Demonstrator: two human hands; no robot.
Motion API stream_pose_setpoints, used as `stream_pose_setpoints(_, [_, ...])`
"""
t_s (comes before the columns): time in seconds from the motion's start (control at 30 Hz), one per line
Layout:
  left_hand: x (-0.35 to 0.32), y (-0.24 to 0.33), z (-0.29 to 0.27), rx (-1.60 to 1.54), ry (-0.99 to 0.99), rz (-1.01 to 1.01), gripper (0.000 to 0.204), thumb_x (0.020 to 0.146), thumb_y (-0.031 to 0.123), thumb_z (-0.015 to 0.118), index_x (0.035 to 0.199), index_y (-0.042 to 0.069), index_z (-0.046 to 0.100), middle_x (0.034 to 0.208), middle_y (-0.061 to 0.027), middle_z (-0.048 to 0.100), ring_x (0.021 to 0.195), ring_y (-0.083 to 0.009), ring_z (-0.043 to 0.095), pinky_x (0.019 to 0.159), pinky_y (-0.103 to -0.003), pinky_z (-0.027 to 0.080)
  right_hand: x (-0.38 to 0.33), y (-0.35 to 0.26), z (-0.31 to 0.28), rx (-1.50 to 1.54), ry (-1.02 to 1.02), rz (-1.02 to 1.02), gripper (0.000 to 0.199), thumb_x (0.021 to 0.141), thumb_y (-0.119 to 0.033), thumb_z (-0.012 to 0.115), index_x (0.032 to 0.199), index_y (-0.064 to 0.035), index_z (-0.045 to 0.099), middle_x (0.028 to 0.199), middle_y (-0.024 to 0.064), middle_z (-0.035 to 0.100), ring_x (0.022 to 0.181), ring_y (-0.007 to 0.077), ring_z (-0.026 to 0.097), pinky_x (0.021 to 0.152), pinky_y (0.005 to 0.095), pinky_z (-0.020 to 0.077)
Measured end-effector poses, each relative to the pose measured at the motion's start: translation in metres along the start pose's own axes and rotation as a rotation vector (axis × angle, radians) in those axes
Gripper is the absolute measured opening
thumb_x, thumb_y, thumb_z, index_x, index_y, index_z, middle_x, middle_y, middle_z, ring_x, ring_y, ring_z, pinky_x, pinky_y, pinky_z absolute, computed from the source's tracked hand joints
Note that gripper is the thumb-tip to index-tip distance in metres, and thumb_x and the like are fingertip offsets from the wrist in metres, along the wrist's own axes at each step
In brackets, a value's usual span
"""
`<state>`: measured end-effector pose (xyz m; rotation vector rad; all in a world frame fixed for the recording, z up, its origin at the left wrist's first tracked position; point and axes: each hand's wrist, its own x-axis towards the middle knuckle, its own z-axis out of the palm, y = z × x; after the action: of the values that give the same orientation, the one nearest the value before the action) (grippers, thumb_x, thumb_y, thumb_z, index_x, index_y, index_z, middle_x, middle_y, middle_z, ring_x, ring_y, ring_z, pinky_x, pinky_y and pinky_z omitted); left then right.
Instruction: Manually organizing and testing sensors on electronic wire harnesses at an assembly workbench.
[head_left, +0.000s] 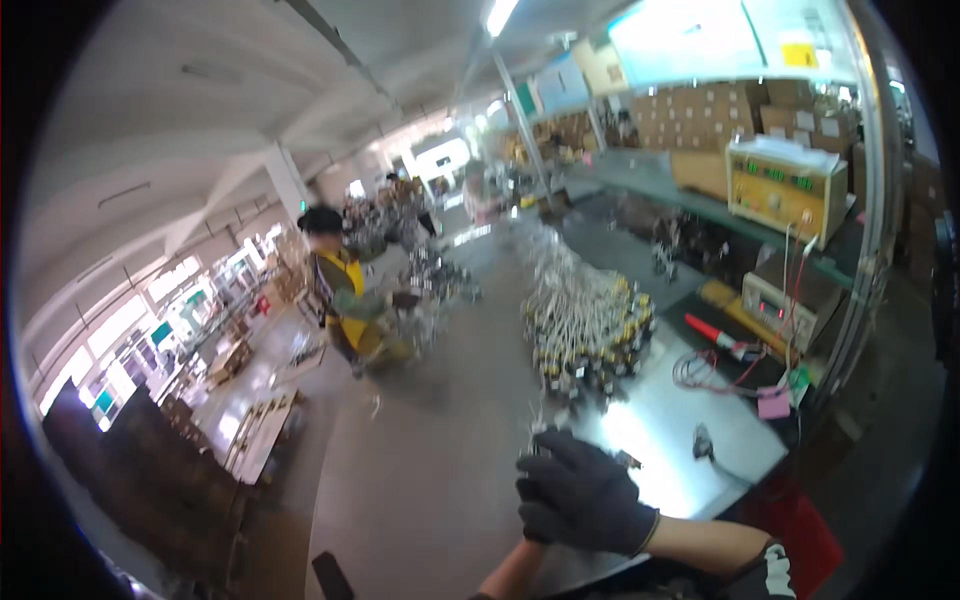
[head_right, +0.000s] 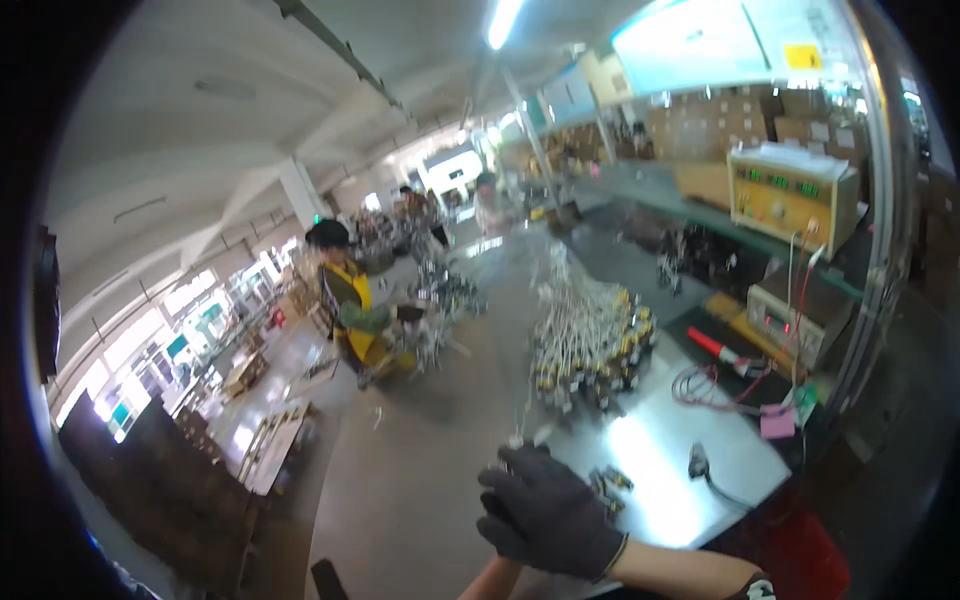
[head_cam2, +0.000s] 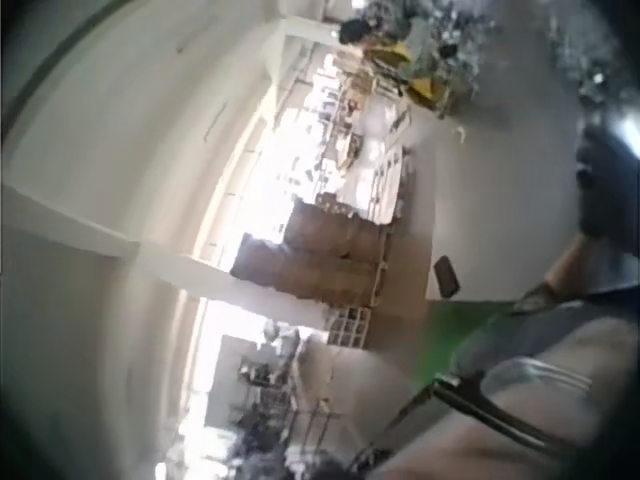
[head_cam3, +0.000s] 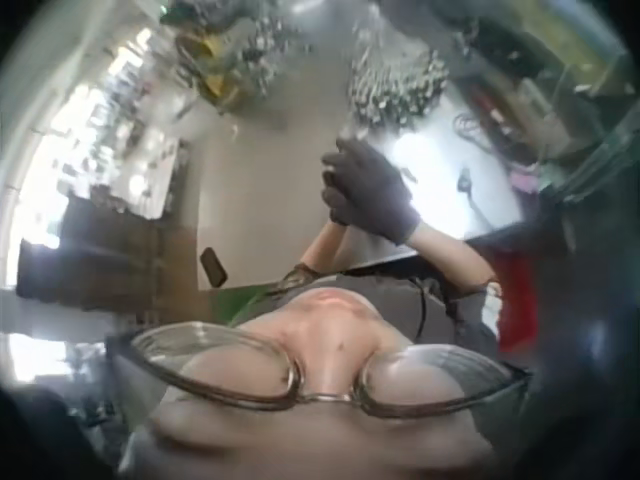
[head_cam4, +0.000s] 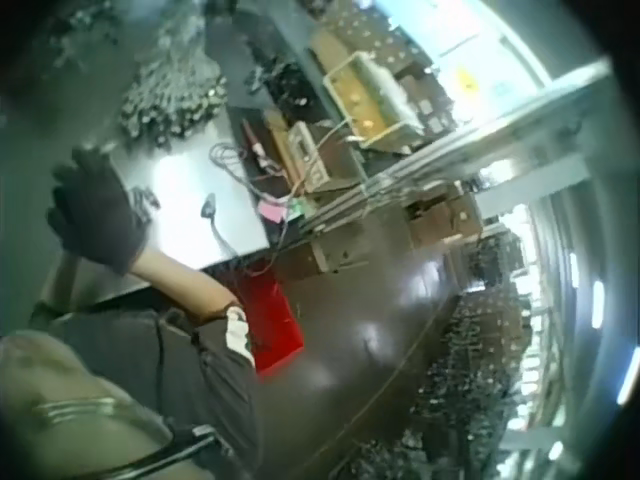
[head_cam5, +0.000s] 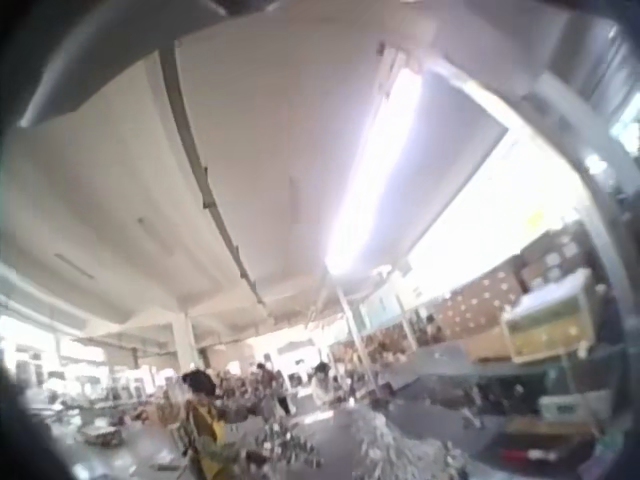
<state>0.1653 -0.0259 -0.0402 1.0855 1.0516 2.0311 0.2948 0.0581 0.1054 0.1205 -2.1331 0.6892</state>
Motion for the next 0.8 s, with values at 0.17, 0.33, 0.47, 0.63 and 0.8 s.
stream_pose_setpoints(0.17, [-0.009,-0.020,0.000,-0.330,-0.023,0.082,0.094,0.099,0.062,0.061,0.164,0.005,0.024,0.162,-0.0112,0.039,0.149,-0.0283,0.040,0.122,-0.044,0.033,0.009,0.043,0.017,0.021,-0.022,-0.036,0.024,0.090,-0.027,0.075,0.110,-0.0138,0.071,0.099,0.0118,0.073,0.095,0.0337,0.073,0.083,0.0437,0.0597])
stream_pose_setpoints(0.33, [0.009,-0.034,0.006,-0.083,0.139,0.189,0.092,0.102,0.070,0.047,0.164,0.006,0.026,0.161,-0.0084,0.041,0.146,-0.0260,0.042,0.122,-0.043,0.034,0.013,0.067,0.030,0.094,-0.122,0.074,0.023,0.093,-0.025,0.067,0.112,-0.0115,0.071,0.101,0.0126,0.074,0.091,0.0343,0.072,0.082,0.0451,0.0580])
stream_pose_setpoints(0.47, [0.011,-0.059,0.005,-0.334,0.051,0.179,0.079,0.104,0.064,0.049,0.157,0.007,0.037,0.153,-0.0094,0.048,0.138,-0.0248,0.047,0.118,-0.041,0.038,0.007,0.074,0.044,0.222,-0.093,0.127,0.021,0.094,-0.026,0.067,0.108,-0.0110,0.073,0.102,0.0127,0.074,0.097,0.0337,0.072,0.085,0.0456,0.0574])
stream_pose_setpoints(0.63, [-0.006,-0.109,-0.067,-0.067,0.196,-0.059,0.064,0.107,0.057,0.050,0.148,0.007,0.048,0.148,-0.0098,0.050,0.134,-0.0243,0.048,0.116,-0.040,0.039,0.029,0.106,0.044,0.300,-0.068,0.145,0.022,0.097,-0.028,0.063,0.104,-0.0100,0.074,0.107,0.0103,0.074,0.100,0.0289,0.072,0.089,0.0437,0.0547])
stream_pose_setpoints(0.8, [0.007,-0.033,0.011,-0.213,0.055,0.216,0.063,0.109,0.043,0.050,0.156,0.002,0.041,0.153,-0.0141,0.048,0.146,-0.0273,0.041,0.122,-0.041,0.033,0.028,0.107,0.054,0.265,-0.160,-0.031,0.024,0.097,-0.030,0.064,0.110,-0.0116,0.073,0.098,0.0093,0.071,0.093,0.0320,0.067,0.091,0.0474,0.0512])
